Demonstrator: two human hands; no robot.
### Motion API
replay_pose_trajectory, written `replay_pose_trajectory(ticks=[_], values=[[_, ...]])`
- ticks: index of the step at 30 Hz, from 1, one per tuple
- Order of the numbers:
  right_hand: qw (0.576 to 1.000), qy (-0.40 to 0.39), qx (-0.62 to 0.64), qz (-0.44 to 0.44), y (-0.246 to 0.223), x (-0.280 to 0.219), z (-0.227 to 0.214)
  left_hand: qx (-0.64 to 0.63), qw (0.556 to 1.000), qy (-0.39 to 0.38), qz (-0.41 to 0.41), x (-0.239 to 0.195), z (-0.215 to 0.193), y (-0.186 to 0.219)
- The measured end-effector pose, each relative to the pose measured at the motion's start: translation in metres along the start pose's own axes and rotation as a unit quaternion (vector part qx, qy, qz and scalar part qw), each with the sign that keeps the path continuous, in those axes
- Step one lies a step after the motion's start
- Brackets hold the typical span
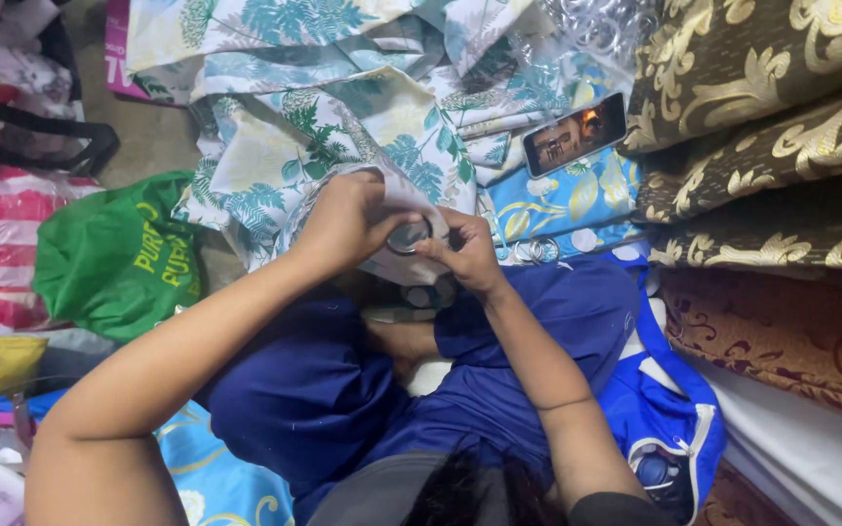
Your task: The person sits on the floor and sews a grommet into a patterned curtain panel using a needle and thread. They repeatedly pull the thread through the fabric around the grommet, adjust the fabric, and continue stitching.
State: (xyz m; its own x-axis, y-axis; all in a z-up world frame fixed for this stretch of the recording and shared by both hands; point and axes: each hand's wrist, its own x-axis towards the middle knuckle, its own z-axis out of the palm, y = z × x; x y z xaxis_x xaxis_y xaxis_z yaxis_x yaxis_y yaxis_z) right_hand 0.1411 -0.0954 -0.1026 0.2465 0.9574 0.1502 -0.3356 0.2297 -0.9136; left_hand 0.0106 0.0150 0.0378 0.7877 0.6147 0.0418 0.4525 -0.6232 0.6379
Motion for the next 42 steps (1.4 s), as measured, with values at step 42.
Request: replay_pose_trajectory(ticks=[42], values=[[0.964, 0.111, -0.185, -0.158, -0.028, 0.001, 0.023, -0.277, 0.959, 0.050, -0.028, 0.006, 0.053, -0.044]])
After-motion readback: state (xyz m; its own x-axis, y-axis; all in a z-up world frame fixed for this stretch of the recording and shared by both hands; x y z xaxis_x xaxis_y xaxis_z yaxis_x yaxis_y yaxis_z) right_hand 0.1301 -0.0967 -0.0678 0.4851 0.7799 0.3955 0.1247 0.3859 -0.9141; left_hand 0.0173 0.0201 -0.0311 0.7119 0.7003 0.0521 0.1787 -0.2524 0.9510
